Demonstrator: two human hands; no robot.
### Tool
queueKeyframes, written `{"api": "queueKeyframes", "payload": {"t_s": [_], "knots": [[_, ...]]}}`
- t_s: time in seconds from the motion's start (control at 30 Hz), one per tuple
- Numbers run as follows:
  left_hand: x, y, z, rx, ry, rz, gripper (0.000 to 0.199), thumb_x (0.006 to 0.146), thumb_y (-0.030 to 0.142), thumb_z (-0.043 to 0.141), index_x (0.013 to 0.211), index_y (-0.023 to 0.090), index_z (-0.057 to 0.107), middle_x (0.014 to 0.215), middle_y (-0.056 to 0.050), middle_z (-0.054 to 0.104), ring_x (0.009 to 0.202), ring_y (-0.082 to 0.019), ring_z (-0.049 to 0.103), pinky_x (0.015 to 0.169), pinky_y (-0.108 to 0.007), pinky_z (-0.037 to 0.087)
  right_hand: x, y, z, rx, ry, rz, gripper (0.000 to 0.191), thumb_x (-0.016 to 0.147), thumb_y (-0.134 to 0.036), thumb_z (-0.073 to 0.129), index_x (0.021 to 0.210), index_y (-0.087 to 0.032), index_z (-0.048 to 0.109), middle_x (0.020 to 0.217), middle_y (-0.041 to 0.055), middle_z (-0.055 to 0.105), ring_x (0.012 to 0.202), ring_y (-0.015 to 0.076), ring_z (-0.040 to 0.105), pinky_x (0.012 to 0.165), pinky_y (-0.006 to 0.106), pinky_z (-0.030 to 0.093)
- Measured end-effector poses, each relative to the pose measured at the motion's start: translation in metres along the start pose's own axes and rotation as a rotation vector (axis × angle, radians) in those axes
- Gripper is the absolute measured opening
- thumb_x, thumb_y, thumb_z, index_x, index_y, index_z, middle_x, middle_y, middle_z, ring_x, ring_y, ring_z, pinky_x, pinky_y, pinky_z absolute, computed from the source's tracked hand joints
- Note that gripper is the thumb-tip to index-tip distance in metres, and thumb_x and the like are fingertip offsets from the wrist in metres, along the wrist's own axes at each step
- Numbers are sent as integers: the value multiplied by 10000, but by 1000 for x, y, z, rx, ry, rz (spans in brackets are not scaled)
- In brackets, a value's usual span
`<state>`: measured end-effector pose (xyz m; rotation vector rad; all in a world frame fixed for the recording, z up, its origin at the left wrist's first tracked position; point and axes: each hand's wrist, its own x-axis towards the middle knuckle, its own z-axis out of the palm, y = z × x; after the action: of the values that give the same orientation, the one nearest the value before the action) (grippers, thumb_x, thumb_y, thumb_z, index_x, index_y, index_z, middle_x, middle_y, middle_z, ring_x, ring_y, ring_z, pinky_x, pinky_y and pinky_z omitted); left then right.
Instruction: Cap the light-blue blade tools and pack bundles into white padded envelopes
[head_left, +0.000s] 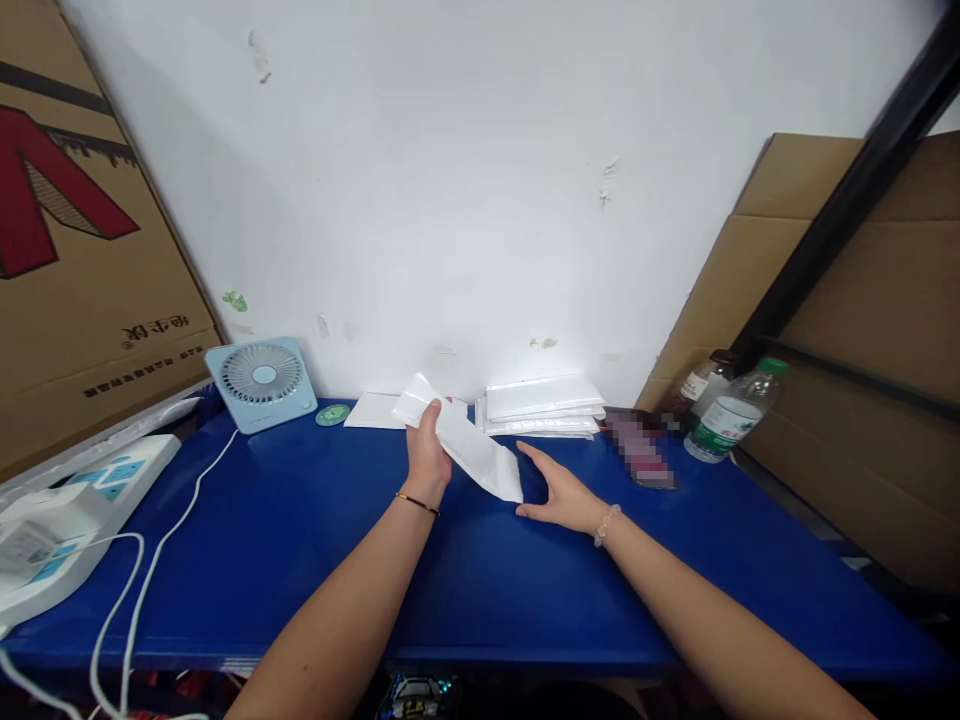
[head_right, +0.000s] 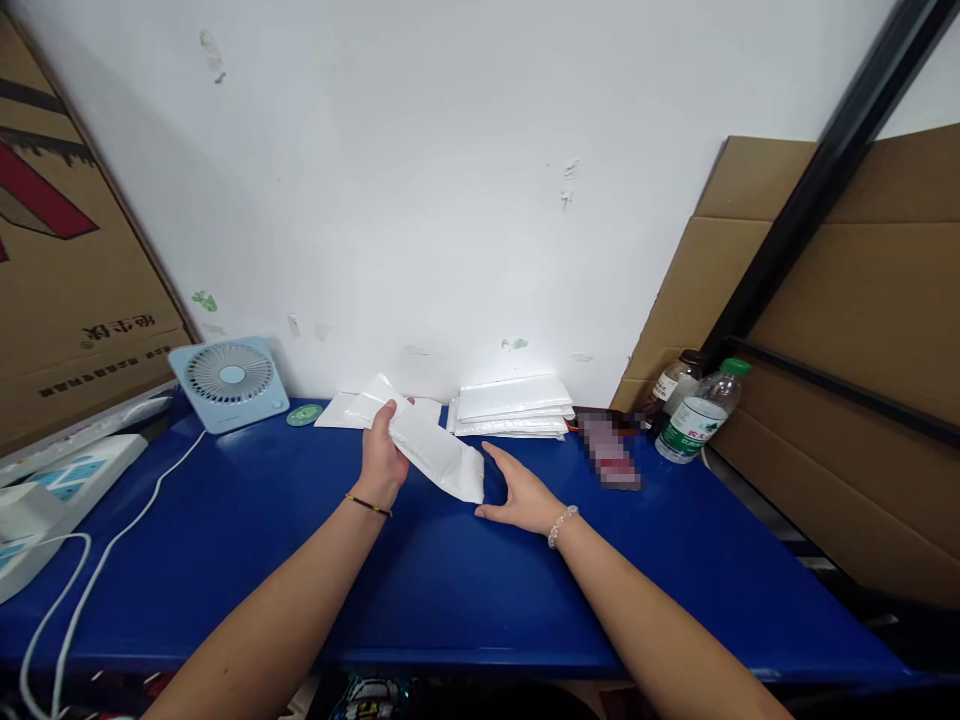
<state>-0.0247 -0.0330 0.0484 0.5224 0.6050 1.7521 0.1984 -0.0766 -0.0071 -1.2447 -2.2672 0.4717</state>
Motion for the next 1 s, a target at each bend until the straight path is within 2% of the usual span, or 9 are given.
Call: {"api": "queueKeyframes", "payload": {"t_s": [0.1, 0.2, 0.33, 0.43, 0.63, 0.8, 0.9, 1.0], "knots": [[-20, 2, 21, 81, -146, 113, 416, 699, 329, 707, 1078, 184, 616, 991, -65, 688, 946, -204, 640, 860, -340, 487, 1, 8, 7, 68, 11, 67, 1123, 572, -501, 784, 1478, -239, 175, 1491, 137, 294, 1351, 318, 304, 1088, 494, 291], [-31, 10, 39, 143, -234, 187, 460, 707, 335, 706, 1129, 192, 593, 1029, -68, 684, 979, -208, 633, 881, -344, 478, 6, 7, 10, 88, 40, 15, 1080, 562, -503, 791, 1458, -250, 245, 1449, 127, 367, 1317, 322, 354, 1079, 496, 290], [-35, 31, 56, 203, -249, 237, 455, 697, 342, 714, 1105, 182, 593, 983, -66, 695, 962, -224, 641, 858, -347, 492, 9, 4, 8, 57, 58, 20, 886, 681, -529, 702, 1430, -256, 314, 1416, 113, 418, 1287, 303, 398, 1058, 489, 316], [-35, 53, 65, 226, -264, 261, 408, 688, 352, 717, 1035, 164, 612, 958, -64, 693, 950, -234, 648, 853, -348, 499, 8, 5, 7, -24, 14, 55, 749, 755, -582, 604, 1395, -257, 388, 1413, 98, 431, 1327, 297, 341, 1077, 488, 293], [-38, 97, 80, 292, -311, 398, 397, 683, 393, 713, 995, 174, 603, 903, -39, 676, 974, -237, 640, 865, -349, 507, 8, 8, 8, -151, -61, 39, 642, 809, -606, 517, 1363, -289, 445, 1432, 74, 411, 1356, 294, 291, 1098, 477, 257], [-34, 116, 72, 422, -318, 524, 454, 661, 386, 737, 1042, 188, 590, 986, -46, 657, 1038, -245, 606, 904, -359, 492, 8, 7, 6, -172, -85, 34, 646, 814, -620, 495, 1369, -296, 437, 1446, 76, 388, 1363, 307, 271, 1101, 495, 237], [-21, 113, 56, 548, -309, 577, 568, 582, 300, 802, 1092, 192, 578, 1039, -54, 645, 1060, -239, 587, 939, -350, 467, 7, 6, 4, -167, -105, 23, 648, 821, -627, 475, 1375, -294, 429, 1452, 81, 378, 1370, 311, 254, 1104, 504, 225], [-6, 100, 41, 527, -273, 522, 552, 583, 293, 798, 1081, 198, 580, 1041, -58, 645, 1042, -232, 594, 933, -344, 468, 7, 6, 3, -159, -119, 11, 655, 829, -630, 458, 1385, -285, 417, 1461, 86, 364, 1376, 312, 239, 1109, 510, 210]]}}
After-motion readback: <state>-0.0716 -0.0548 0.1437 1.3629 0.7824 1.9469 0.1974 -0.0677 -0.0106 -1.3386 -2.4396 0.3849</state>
